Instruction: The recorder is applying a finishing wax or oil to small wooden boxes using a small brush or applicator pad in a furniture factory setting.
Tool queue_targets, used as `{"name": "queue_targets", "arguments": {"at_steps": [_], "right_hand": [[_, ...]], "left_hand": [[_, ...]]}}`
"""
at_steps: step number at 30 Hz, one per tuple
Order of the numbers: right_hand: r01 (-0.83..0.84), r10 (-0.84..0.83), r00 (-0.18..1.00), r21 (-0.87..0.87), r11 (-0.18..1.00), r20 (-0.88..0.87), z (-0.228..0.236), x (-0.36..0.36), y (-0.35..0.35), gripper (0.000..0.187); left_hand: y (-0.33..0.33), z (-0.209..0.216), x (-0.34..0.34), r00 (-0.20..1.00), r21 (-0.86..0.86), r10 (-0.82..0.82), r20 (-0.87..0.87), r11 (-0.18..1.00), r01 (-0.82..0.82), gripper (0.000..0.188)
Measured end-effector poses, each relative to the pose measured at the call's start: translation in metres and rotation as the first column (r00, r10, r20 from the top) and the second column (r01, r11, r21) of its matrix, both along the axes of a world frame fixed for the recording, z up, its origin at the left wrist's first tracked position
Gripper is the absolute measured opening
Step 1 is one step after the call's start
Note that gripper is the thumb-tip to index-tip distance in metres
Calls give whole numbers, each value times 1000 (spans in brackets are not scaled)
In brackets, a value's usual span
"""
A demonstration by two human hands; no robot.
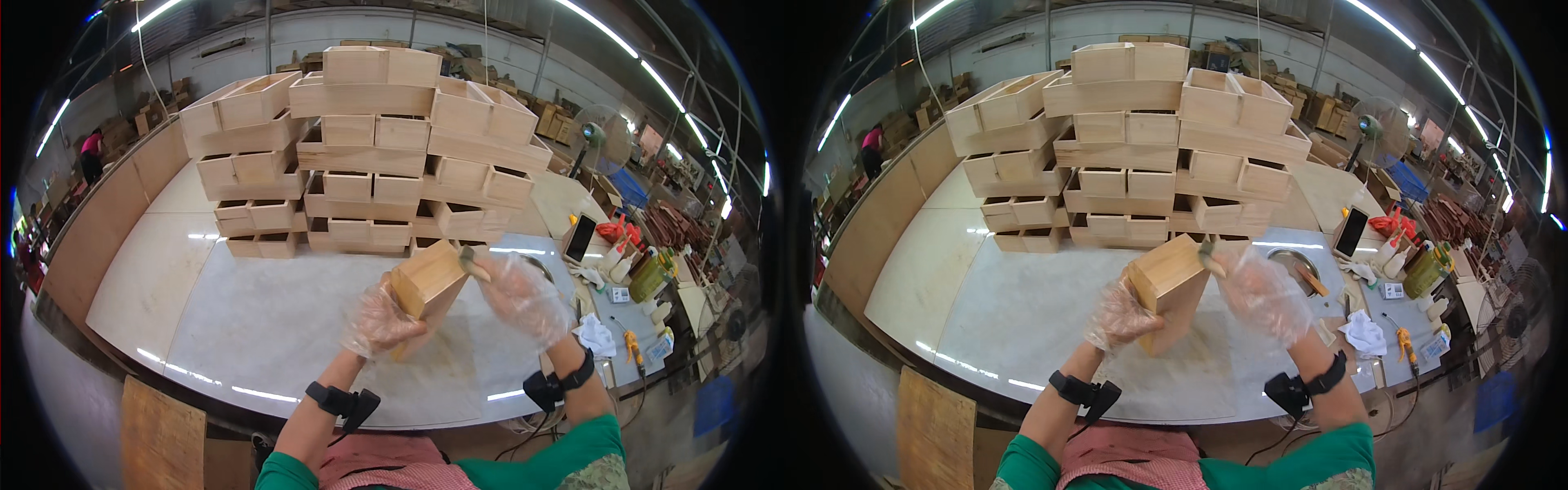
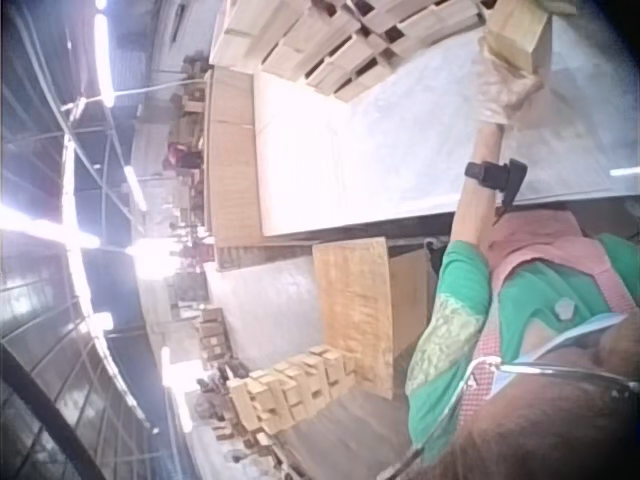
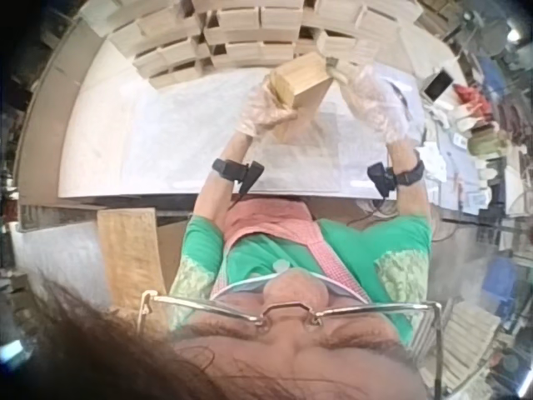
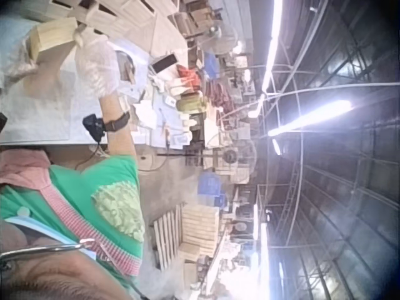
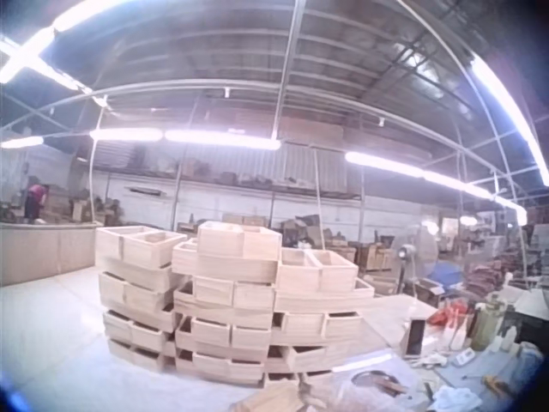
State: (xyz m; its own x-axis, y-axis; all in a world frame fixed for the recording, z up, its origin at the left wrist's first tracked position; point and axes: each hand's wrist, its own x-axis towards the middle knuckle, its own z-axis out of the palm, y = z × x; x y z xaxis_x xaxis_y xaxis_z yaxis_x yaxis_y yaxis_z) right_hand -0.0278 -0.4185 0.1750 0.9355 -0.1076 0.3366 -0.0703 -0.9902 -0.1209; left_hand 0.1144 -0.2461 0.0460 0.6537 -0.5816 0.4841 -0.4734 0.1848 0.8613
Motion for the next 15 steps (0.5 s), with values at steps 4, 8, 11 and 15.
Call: {"name": "queue_targets", "arguments": {"at_steps": [4,8,11,15], "right_hand": [[-154,165,972,-76,985,168,4,-4,-6,21],[-12,-5,996,-175,985,-92,-29,18,-21,20],[-569,366,823,626,534,435,-63,26,7,24],[-363,409,892,-234,902,193,-32,14,41,27]], "left_hand": [[4,2,2,999,64,-27,-38,998,29,80],[-1,6,0,999,47,-36,12,998,35,77],[-2,17,-5,1000,87,-1,18,996,0,76],[4,13,-1,998,194,32,50,980,-41,77]]}}
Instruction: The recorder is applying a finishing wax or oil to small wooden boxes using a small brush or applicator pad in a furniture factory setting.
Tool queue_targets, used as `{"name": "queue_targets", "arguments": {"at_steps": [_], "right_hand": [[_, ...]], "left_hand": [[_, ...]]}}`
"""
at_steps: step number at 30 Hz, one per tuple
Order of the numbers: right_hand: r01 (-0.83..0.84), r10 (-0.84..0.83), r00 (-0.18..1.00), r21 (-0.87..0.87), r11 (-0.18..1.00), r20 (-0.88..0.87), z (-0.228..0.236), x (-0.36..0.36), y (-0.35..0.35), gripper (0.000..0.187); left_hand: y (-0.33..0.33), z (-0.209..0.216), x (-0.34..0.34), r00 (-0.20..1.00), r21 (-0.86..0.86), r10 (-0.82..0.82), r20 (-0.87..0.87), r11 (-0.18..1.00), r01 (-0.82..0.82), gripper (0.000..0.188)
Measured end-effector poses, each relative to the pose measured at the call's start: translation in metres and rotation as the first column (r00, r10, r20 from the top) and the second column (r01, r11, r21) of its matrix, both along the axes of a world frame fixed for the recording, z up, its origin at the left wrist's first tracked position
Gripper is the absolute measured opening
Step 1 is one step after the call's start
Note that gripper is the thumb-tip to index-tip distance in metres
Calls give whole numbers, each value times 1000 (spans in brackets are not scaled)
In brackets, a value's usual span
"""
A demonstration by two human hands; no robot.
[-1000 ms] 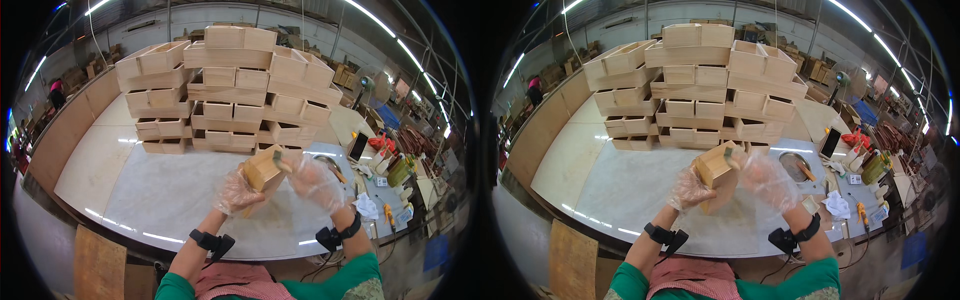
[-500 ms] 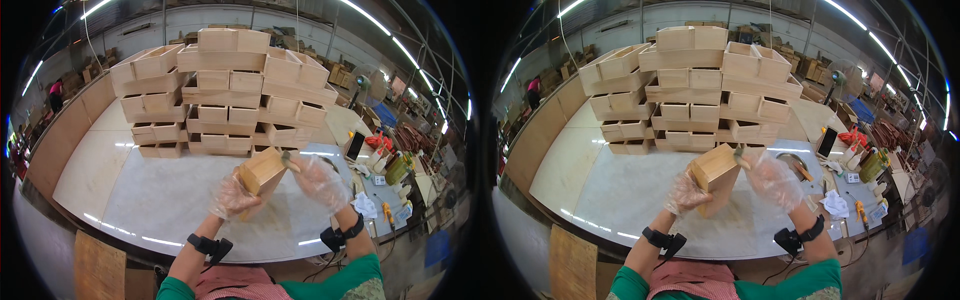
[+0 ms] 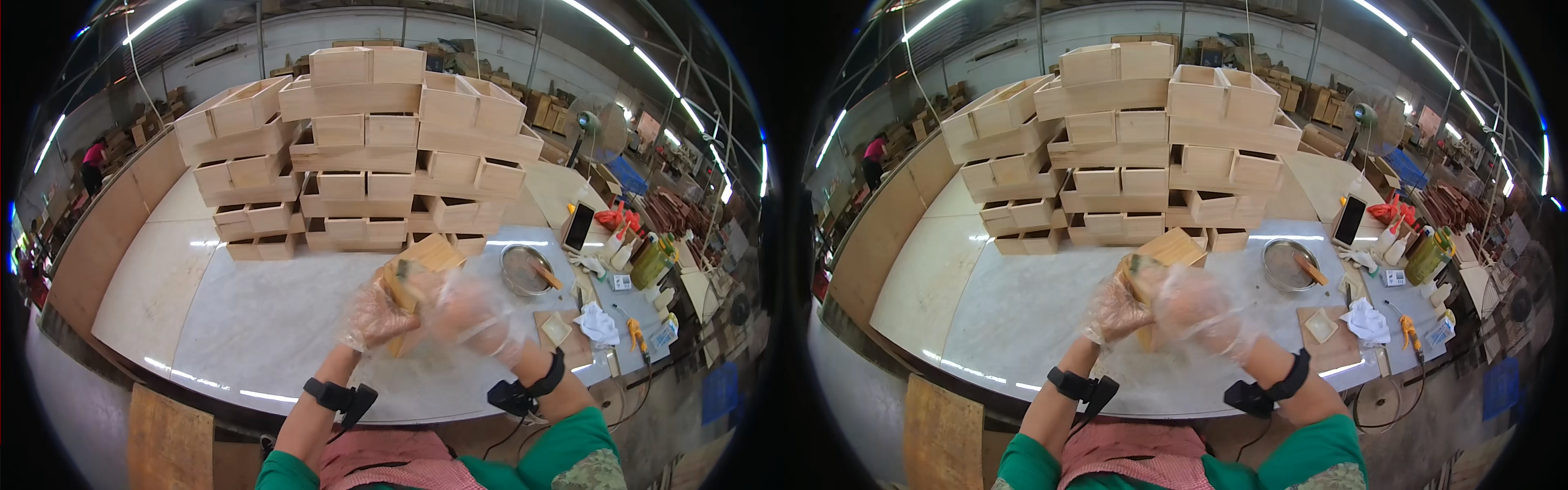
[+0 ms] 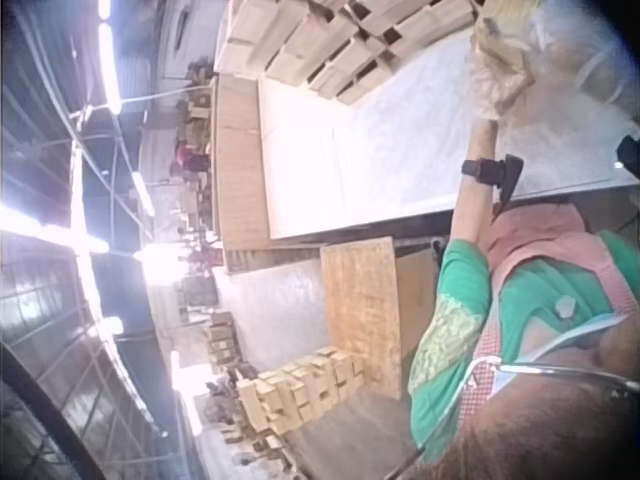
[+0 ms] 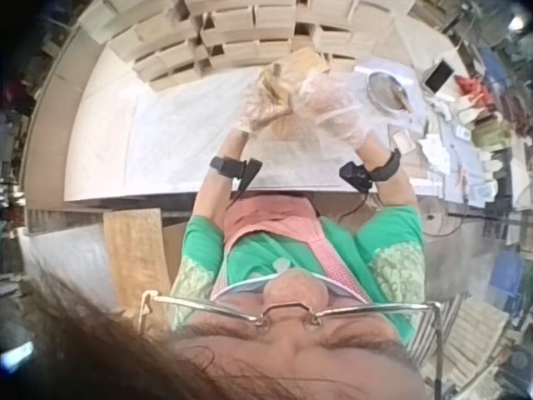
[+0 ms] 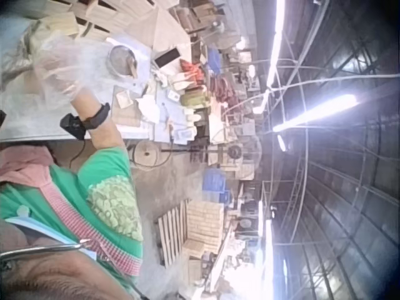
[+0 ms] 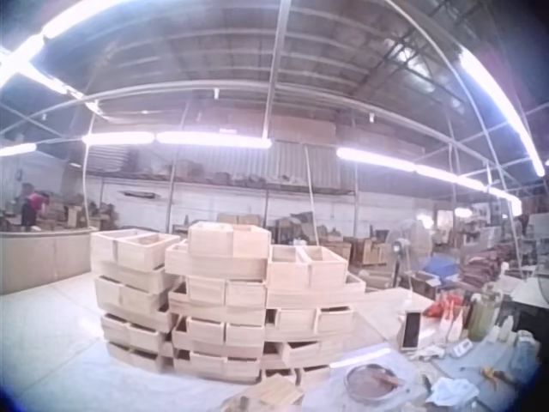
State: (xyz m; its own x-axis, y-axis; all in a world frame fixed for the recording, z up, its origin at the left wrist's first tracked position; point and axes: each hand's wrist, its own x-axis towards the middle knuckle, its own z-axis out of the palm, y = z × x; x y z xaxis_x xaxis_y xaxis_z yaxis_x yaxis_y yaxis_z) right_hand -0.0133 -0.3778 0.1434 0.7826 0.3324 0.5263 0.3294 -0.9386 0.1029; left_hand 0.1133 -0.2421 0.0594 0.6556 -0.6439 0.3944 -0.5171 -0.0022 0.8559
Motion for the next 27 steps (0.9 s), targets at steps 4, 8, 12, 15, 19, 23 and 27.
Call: {"name": "queue_targets", "arguments": {"at_steps": [4,8,12,15,19,23,27], "right_hand": [[265,-265,964,96,960,-9,-1,-11,-36,32],[158,-159,985,15,987,73,-10,-12,-10,29],[130,-130,991,57,990,-8,-8,-13,7,31],[86,-86,996,48,995,0,6,-10,12,22],[-242,234,963,49,969,134,26,16,13,16],[-13,0,996,-150,989,-86,39,45,12,18],[405,-437,880,-187,895,-187,26,34,-56,34]], "left_hand": [[3,3,-1,996,17,23,87,1000,-24,76],[-2,1,-3,1000,-27,0,31,1000,1,76],[-2,-3,0,1000,15,-9,11,1000,9,73],[-2,4,-6,999,-38,-17,-29,999,16,71],[-1,3,3,996,78,-70,64,995,65,70],[3,-3,4,990,-53,-79,115,995,86,72],[0,-6,-3,993,-152,-98,-59,984,88,76]]}}
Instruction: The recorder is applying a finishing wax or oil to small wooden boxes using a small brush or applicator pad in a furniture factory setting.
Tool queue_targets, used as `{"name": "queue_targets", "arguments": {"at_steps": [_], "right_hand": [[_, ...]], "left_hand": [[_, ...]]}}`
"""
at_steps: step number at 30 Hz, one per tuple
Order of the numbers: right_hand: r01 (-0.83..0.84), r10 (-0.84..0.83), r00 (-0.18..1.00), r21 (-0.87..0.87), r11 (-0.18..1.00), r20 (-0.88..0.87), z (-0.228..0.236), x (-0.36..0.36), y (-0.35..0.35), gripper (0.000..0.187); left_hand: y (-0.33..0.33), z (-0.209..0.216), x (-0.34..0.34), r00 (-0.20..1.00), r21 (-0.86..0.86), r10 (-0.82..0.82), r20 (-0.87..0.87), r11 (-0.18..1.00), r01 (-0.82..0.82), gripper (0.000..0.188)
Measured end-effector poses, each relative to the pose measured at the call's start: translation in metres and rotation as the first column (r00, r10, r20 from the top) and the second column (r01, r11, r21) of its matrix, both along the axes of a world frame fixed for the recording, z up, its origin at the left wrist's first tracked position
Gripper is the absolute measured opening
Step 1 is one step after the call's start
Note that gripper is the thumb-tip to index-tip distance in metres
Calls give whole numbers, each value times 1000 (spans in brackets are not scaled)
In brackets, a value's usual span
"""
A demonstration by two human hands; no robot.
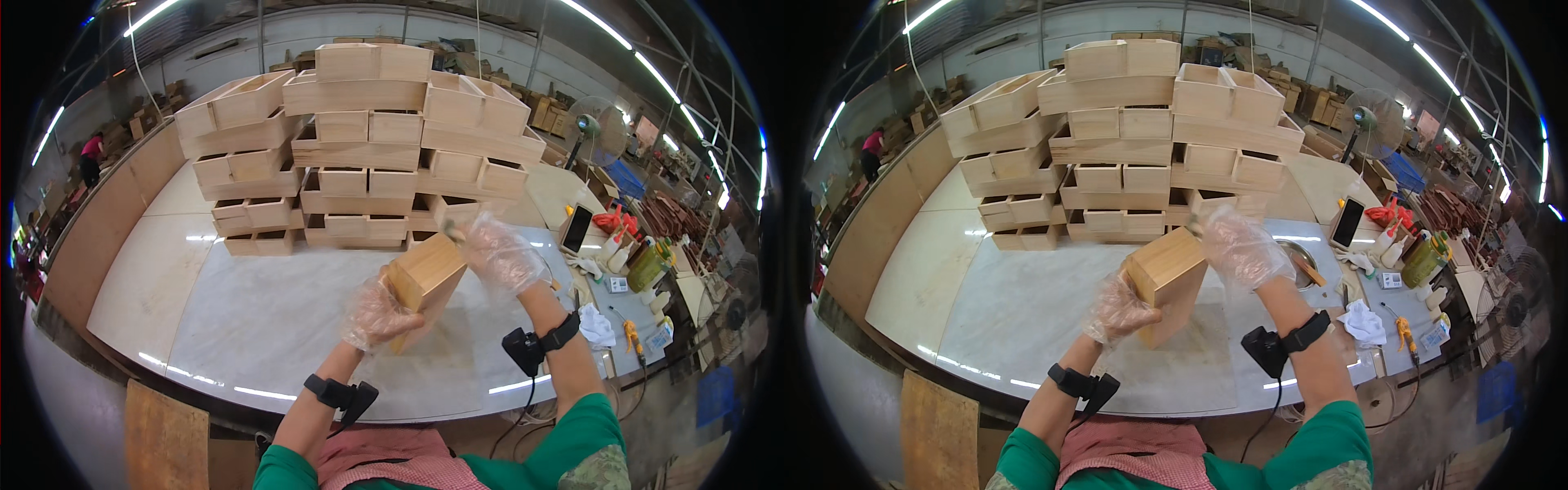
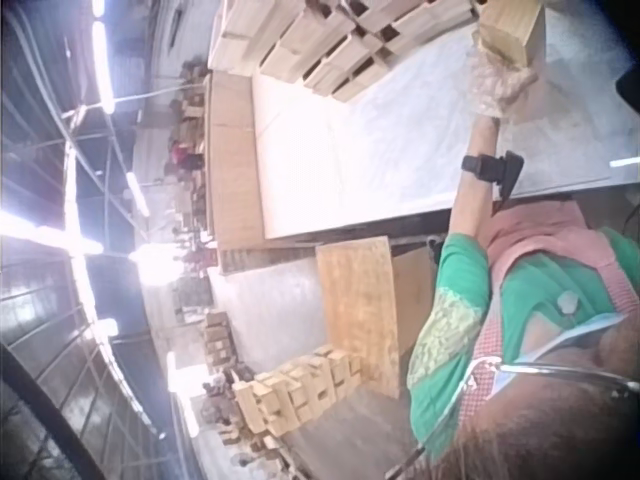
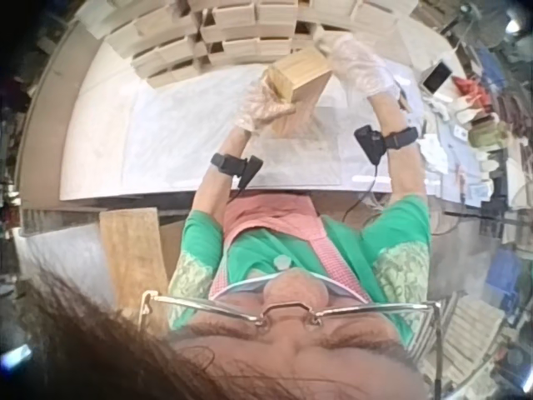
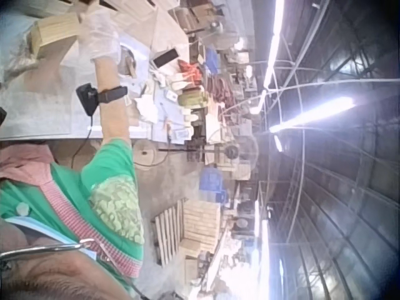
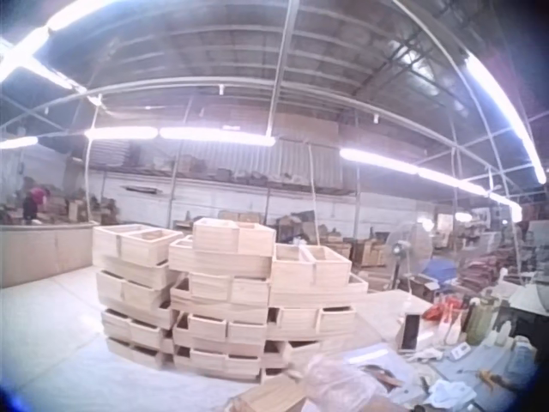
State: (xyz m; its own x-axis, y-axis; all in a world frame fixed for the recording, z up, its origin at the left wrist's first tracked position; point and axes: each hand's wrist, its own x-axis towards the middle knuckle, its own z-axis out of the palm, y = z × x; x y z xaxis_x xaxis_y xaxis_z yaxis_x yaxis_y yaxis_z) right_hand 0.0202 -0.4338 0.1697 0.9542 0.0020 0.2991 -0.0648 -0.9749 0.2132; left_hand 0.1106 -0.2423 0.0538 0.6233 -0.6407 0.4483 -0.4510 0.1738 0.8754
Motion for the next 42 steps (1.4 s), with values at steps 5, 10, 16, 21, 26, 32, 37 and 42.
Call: {"name": "queue_targets", "arguments": {"at_steps": [5,10,16,21,26,32,37,42], "right_hand": [[-34,7,971,109,993,237,-65,-38,-70,23],[23,-235,963,827,562,133,-73,-90,-57,24],[-162,-338,913,963,214,229,-158,-89,-19,28],[38,-234,968,873,487,88,-178,-69,11,31],[21,-145,983,709,705,114,-206,-71,5,31],[154,-236,972,709,688,17,-233,-57,7,23],[-202,385,763,374,905,-520,-149,-26,165,20],[-385,199,907,540,749,371,-269,-17,-13,34]], "left_hand": [[-1,-8,-1,994,-32,-44,-105,999,40,79],[3,-19,-11,954,-373,12,-300,919,-129,64],[20,-56,-26,629,-208,92,-772,898,-388,43],[46,-95,-68,383,-182,17,-924,861,-476,42],[130,-87,-97,852,560,-96,-515,715,419,49],[178,-75,-61,947,724,272,172,617,-309,110],[129,-113,-41,944,327,179,-279,942,-82,113],[122,-104,-46,980,510,198,2,843,-171,127]]}}
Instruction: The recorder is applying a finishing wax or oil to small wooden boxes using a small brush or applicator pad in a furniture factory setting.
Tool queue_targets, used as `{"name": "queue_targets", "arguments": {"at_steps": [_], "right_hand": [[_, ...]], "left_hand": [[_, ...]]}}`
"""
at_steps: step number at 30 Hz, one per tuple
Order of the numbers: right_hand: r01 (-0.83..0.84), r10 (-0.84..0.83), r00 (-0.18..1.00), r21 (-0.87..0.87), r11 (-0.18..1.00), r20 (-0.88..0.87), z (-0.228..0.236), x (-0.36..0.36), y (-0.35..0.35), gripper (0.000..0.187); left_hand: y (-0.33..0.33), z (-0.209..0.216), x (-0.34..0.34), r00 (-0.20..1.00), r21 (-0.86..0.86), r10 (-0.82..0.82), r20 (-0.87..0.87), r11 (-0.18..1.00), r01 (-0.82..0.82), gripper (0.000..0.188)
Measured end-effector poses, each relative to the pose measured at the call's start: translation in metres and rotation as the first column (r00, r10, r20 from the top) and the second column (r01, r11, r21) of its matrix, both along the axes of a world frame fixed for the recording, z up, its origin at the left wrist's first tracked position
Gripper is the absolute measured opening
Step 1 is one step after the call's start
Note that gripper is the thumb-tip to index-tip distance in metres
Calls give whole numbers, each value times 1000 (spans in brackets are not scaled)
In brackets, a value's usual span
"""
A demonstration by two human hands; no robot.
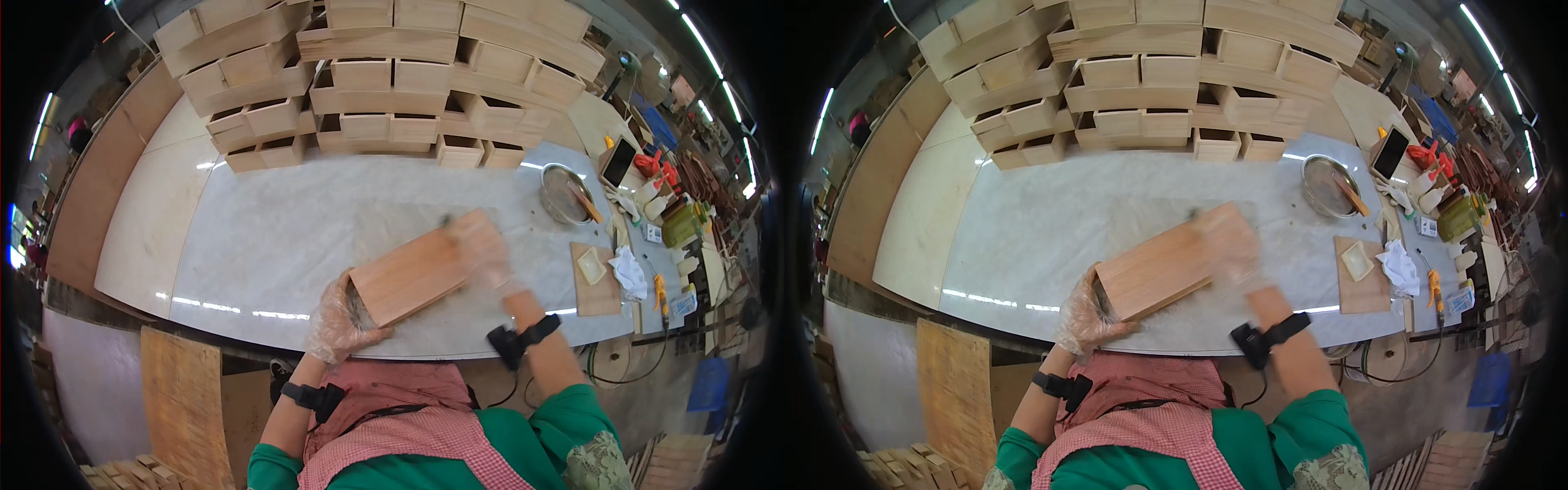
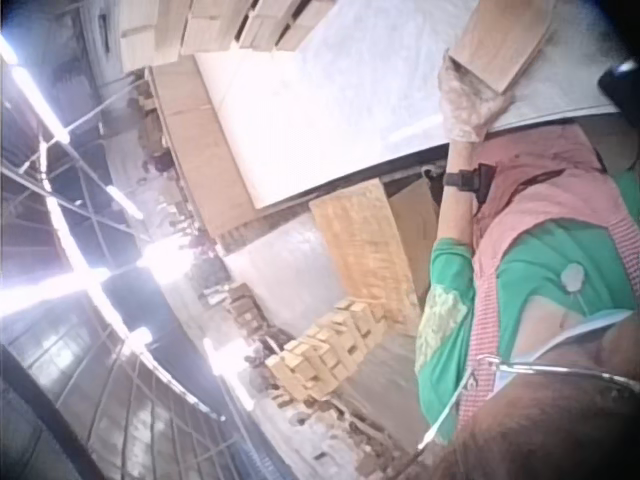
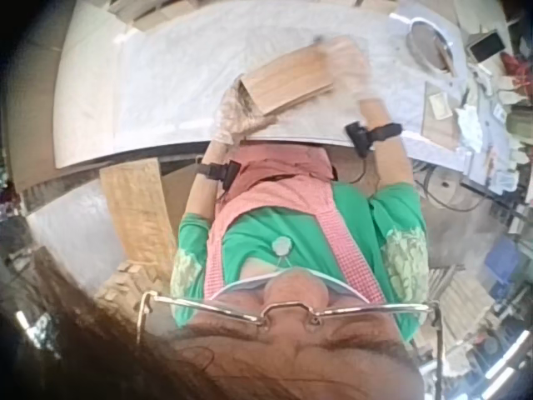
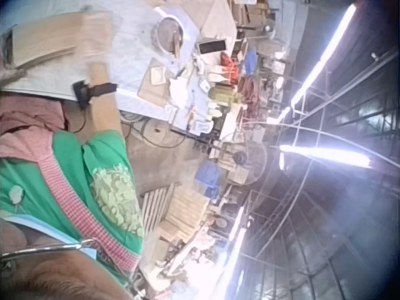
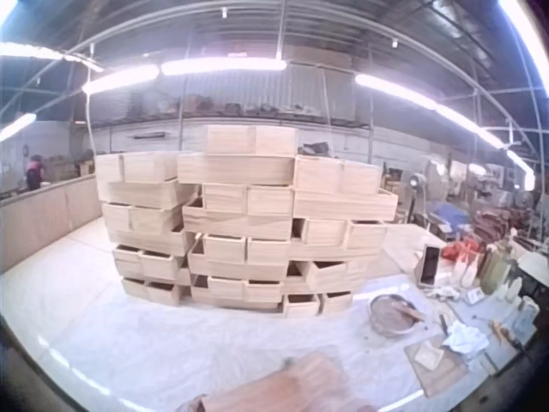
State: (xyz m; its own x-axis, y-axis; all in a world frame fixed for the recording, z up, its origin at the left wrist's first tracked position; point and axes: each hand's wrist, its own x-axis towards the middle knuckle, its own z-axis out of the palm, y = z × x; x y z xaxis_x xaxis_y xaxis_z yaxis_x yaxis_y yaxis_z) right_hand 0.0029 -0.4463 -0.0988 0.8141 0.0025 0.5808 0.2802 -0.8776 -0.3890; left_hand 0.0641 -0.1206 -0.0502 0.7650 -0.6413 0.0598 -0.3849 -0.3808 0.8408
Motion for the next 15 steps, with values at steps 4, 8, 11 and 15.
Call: {"name": "queue_targets", "arguments": {"at_steps": [4,8,11,15], "right_hand": [[241,-457,556,-392,888,-694,92,26,34,46],[-70,-131,962,-685,725,-237,20,-9,157,45],[793,-450,523,-607,-55,724,-122,13,135,45],[683,-350,730,-646,341,587,-113,24,114,37]], "left_hand": [[6,-2,-1,997,-154,53,-53,986,-61,107],[1,3,-3,966,-284,31,-256,953,-106,104],[1,-23,3,904,-360,-41,-426,924,-128,116],[8,-11,7,1000,-84,22,5,996,-21,111]]}}
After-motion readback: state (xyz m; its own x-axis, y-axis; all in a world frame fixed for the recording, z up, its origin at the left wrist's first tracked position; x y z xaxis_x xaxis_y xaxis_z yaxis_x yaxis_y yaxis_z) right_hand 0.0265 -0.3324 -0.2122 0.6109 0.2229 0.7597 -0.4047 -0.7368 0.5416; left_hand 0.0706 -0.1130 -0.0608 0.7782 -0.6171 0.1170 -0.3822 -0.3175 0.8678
